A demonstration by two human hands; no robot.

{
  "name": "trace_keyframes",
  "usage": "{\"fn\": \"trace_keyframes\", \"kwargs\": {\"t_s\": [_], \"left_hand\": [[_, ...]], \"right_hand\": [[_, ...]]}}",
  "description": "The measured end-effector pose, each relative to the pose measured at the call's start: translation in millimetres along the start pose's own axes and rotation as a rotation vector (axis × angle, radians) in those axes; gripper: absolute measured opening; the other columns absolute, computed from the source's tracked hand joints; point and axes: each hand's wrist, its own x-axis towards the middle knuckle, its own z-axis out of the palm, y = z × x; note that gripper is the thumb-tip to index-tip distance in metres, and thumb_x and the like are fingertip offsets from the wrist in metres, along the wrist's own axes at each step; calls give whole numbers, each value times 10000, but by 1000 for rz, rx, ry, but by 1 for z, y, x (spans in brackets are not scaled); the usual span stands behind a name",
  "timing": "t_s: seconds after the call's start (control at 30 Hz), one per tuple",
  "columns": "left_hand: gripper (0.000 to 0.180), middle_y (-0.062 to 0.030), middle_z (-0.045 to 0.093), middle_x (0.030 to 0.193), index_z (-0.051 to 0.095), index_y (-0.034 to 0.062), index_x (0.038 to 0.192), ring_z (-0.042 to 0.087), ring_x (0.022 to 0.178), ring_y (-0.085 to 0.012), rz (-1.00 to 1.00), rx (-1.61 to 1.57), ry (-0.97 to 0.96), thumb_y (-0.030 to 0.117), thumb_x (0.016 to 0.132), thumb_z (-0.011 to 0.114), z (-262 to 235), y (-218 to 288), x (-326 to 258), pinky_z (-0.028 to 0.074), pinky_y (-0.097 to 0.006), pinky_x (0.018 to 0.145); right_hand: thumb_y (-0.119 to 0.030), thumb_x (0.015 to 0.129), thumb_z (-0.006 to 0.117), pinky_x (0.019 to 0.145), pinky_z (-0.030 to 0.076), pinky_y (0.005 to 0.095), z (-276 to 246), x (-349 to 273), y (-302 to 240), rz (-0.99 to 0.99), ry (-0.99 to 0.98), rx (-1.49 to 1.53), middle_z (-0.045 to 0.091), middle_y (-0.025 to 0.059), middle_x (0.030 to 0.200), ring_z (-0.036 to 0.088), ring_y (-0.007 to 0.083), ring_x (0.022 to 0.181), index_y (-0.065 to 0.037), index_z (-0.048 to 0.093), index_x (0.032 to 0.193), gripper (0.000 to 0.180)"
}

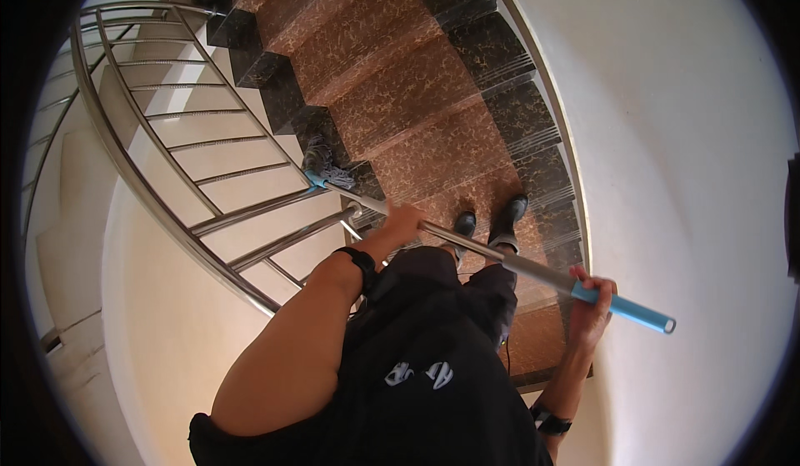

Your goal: The person mops a tiled balcony floor and then proceeds to mop a spiral staircase. They use a long-handled mop to clean the surfaces, moving from the balcony area to the stairwell and cleaning each step.

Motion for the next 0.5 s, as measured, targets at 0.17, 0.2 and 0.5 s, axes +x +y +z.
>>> {"fn": "trace_keyframes", "kwargs": {"t_s": [0.17,0.2,0.5], "left_hand": [[153,-42,668,828,753,165,978,600,993,-322,-3,63,-105,86,862,690,48,7,2,26,-824,1020],[121,-57,661,799,765,165,926,599,971,-337,-20,63,-125,96,876,679,58,7,6,22,-821,1032],[170,-82,595,731,719,153,814,570,895,-347,35,293,-135,99,928,605,114,5,61,90,-811,1058]], "right_hand": [[-351,969,591,979,452,607,-67,-42,36,67,102,94,566,38,846,647,277,966,-111,551,905,252],[-350,971,589,988,447,604,-81,-40,46,82,95,112,572,34,843,634,276,999,-113,555,903,249],[-292,986,553,1062,376,624,-167,10,119,251,253,234,598,24,845,607,297,1129,-108,581,891,209]]}}
